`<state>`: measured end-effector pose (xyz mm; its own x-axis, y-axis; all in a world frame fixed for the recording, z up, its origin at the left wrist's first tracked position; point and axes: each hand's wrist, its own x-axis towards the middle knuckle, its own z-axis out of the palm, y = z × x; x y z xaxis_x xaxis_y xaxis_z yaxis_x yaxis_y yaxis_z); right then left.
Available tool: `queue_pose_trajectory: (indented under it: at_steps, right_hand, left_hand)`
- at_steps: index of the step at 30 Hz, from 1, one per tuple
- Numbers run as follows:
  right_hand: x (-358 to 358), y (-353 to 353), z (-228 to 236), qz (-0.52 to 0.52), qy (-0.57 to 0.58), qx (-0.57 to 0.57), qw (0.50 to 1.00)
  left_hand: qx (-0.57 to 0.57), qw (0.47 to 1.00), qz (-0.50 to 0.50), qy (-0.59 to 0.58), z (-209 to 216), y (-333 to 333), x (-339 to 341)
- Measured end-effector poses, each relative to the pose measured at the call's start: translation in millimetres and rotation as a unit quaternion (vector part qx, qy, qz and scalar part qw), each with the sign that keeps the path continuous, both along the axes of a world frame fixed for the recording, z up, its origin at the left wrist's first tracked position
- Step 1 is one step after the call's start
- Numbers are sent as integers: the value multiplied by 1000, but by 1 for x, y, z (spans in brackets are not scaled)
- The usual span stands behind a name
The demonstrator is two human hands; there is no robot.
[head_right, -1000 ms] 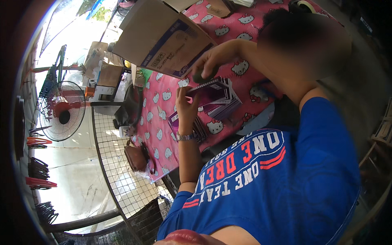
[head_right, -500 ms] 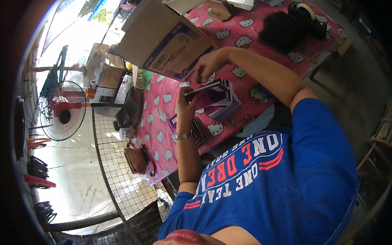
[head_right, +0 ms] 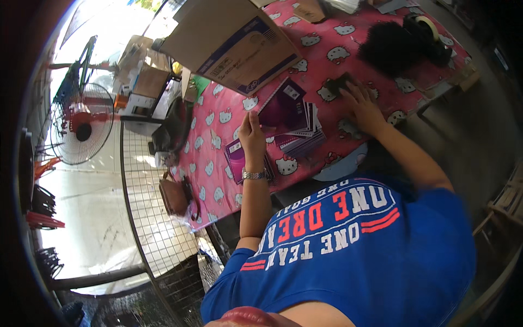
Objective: The person sorts purple spiral-bound notebooks on a table by picking each one up from a pile and placing it into a stack.
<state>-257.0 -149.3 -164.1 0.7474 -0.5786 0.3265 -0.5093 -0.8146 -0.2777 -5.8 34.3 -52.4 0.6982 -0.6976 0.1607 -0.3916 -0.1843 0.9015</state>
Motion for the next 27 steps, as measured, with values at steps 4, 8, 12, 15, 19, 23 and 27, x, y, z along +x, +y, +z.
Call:
queue_pose_trajectory:
  at_steps: [4,8,12,15,19,23,27]
  right_hand:
    - [-43,35,-17,10,89,70,993]
    - [-38,34,-3,2,-81,144,986]
    - [-2,56,89,100,-260,104,955]
    - [24,70,122,189,-255,140,938]
    - [49,78,141,209,-238,75,945]
    - [58,80,140,208,-236,51,948]
    - [63,84,143,208,-212,15,955]
  left_hand:
    - [-104,991,19,-78,8,-14,-23]
    - [-39,999,22,-15,12,-12,-16]
    - [-47,996,22,-73,9,-10,-21]
    - [-101,986,5,-135,9,-11,-22]
    - [-79,996,-1,-36,8,-13,-21]
    - [-73,996,-8,-42,13,-9,-25]
    - [-79,996,-21,24,1,-3,-12]
